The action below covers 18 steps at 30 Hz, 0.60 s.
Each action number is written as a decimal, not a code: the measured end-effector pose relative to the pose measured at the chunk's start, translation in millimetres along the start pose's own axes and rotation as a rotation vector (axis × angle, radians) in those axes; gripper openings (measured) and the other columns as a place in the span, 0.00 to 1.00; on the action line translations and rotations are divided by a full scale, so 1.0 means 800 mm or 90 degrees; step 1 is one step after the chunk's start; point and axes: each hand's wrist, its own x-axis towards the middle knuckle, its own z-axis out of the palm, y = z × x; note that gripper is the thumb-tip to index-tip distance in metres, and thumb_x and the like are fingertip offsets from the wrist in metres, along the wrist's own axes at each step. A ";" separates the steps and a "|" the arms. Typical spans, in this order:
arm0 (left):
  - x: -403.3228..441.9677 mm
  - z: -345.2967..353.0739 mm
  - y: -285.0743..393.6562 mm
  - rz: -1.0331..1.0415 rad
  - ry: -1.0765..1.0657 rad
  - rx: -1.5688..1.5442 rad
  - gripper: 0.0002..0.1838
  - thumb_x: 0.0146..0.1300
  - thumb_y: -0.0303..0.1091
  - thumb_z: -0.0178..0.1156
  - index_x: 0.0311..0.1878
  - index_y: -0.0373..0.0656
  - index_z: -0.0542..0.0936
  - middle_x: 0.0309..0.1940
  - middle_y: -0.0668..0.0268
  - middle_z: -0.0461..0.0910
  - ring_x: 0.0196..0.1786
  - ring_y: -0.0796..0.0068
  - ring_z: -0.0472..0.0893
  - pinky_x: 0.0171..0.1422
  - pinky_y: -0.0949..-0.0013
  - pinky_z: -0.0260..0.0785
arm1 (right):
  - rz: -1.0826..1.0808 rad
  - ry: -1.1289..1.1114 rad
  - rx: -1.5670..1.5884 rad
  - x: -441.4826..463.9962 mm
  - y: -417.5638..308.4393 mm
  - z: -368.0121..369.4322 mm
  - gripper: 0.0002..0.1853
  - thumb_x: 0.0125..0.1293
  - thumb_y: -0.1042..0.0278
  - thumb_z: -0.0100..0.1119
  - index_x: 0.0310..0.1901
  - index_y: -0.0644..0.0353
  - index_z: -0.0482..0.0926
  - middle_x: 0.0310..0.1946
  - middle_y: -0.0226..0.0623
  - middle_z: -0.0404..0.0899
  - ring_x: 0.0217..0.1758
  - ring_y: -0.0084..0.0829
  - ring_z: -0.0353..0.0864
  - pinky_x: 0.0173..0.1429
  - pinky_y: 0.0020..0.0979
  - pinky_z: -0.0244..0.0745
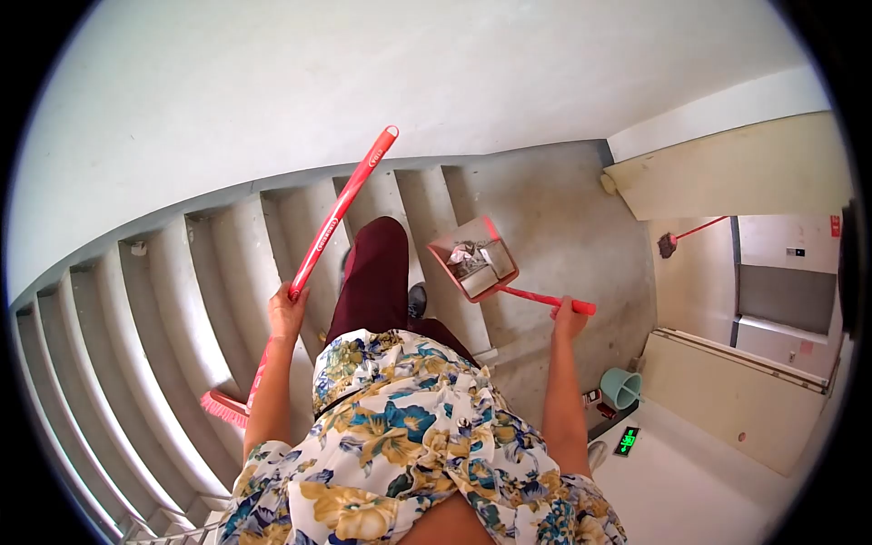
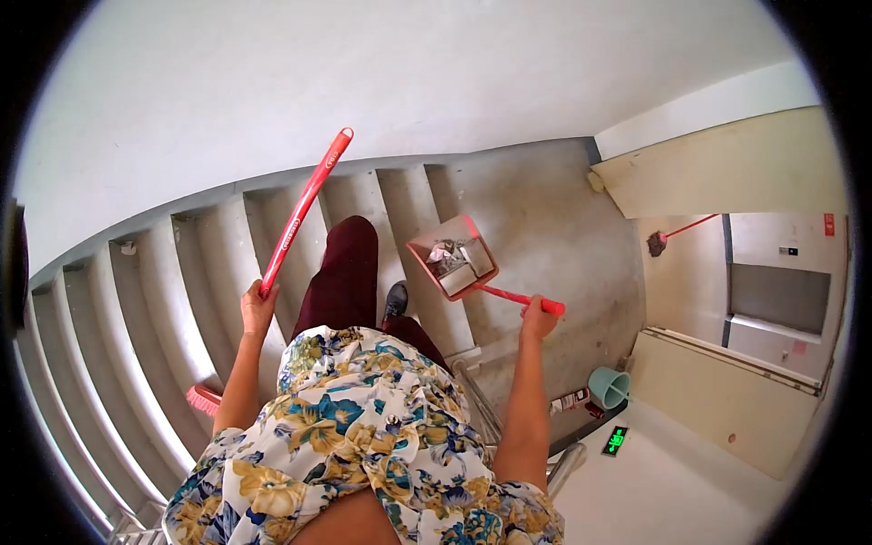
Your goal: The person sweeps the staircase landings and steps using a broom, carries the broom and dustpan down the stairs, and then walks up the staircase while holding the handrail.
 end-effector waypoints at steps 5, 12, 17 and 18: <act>-0.012 -0.003 0.026 0.046 -0.070 0.078 0.18 0.50 0.46 0.66 0.26 0.40 0.74 0.19 0.56 0.76 0.26 0.52 0.77 0.32 0.56 0.69 | -0.026 0.017 0.017 0.027 0.006 -0.015 0.11 0.54 0.67 0.56 0.23 0.67 0.73 0.12 0.36 0.73 0.12 0.26 0.73 0.17 0.25 0.69; -0.035 0.040 0.010 0.117 -0.203 0.273 0.18 0.49 0.52 0.65 0.24 0.45 0.79 0.27 0.58 0.80 0.33 0.56 0.80 0.40 0.55 0.71 | -0.025 0.094 -0.045 0.052 0.034 -0.084 0.10 0.54 0.67 0.57 0.24 0.65 0.74 0.12 0.34 0.73 0.13 0.25 0.72 0.16 0.26 0.68; -0.018 0.041 0.039 0.172 -0.245 0.334 0.19 0.48 0.53 0.63 0.27 0.46 0.81 0.28 0.58 0.80 0.37 0.58 0.80 0.44 0.57 0.71 | -0.097 0.124 -0.011 0.091 0.028 -0.123 0.08 0.53 0.68 0.57 0.25 0.64 0.75 0.13 0.34 0.74 0.13 0.24 0.72 0.18 0.26 0.68; -0.011 0.039 0.049 0.167 -0.259 0.361 0.20 0.48 0.54 0.63 0.28 0.45 0.81 0.28 0.57 0.80 0.37 0.57 0.80 0.44 0.57 0.71 | -0.092 0.137 -0.005 0.094 0.021 -0.127 0.08 0.53 0.68 0.57 0.25 0.64 0.75 0.13 0.34 0.74 0.13 0.24 0.72 0.18 0.26 0.68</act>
